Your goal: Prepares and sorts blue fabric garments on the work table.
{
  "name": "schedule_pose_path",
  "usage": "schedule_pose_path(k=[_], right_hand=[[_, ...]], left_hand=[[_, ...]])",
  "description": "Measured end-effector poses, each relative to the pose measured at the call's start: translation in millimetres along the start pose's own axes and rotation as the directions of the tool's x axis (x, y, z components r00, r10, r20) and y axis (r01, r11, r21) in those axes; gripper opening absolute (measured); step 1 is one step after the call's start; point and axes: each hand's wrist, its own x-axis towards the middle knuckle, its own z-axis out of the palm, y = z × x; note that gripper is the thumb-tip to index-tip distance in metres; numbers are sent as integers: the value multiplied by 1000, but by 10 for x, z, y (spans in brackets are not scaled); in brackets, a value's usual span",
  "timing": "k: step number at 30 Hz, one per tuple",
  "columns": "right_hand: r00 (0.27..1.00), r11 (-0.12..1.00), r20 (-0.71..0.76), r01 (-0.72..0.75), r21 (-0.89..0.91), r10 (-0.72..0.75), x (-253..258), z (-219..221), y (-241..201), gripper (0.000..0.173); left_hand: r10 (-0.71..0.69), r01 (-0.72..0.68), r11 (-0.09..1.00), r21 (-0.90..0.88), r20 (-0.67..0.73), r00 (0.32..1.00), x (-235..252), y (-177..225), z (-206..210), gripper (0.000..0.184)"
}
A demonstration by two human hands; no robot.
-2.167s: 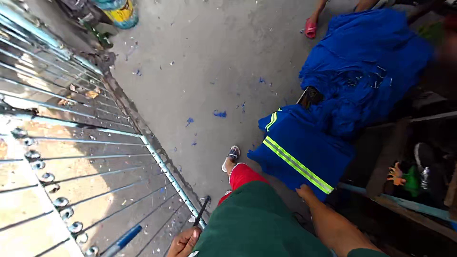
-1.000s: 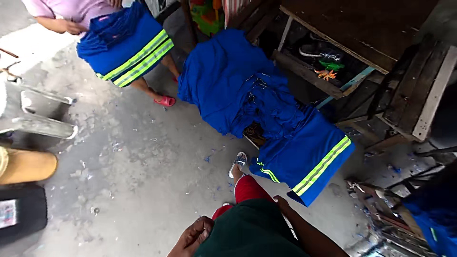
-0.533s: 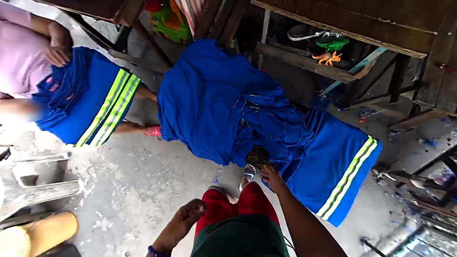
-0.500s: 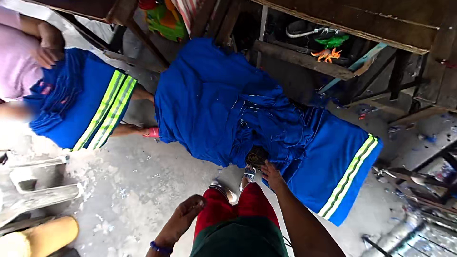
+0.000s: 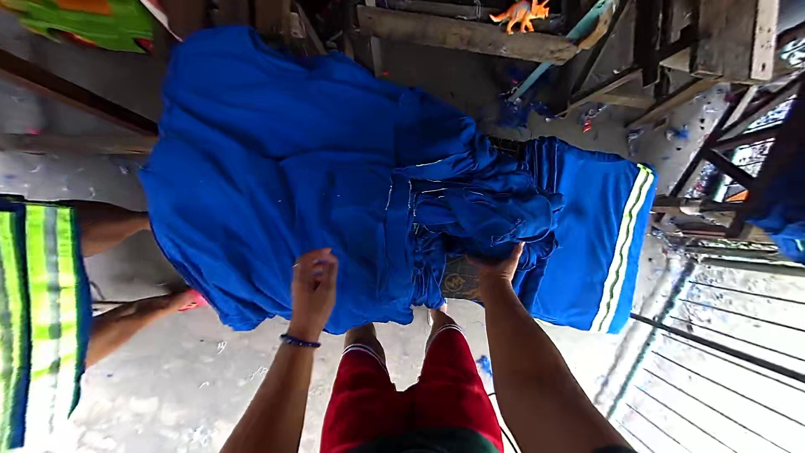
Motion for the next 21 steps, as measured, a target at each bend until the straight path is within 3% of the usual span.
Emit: schedule_pose_path(k=[2,5,8,11,14,17,21], right_hand=[[998,998,-15,62,22,-61,45,55,75,79],[989,981,0,147,126,-148,57,90,141,67],[980,955,102,140,262,-171,158,45,110,60],[961,946,243,48,321,-131,251,41,57,55],[909,918,404,-70,391,-103,317,-9,71,52],[802,890,574,-132,437,-164,241,108,-4,47],[722,852,666,-219,475,-186,42,323,-185,39]], left_hand=[[161,-168,982,83,81,984,260,84,120,40],[428,-457,867,199,172,887,613,198,381,39],[542,-590,730,344,234,807,930,385,638,63],[540,-589,572,571,277,795,1206,614,810,104],[427,-526,483,700,337,840,1348,773,1004,133],[382,-487,513,707,321,867,1463,815,1103,124],[326,-406,593,695,253,911,1428,904,1151,101]])
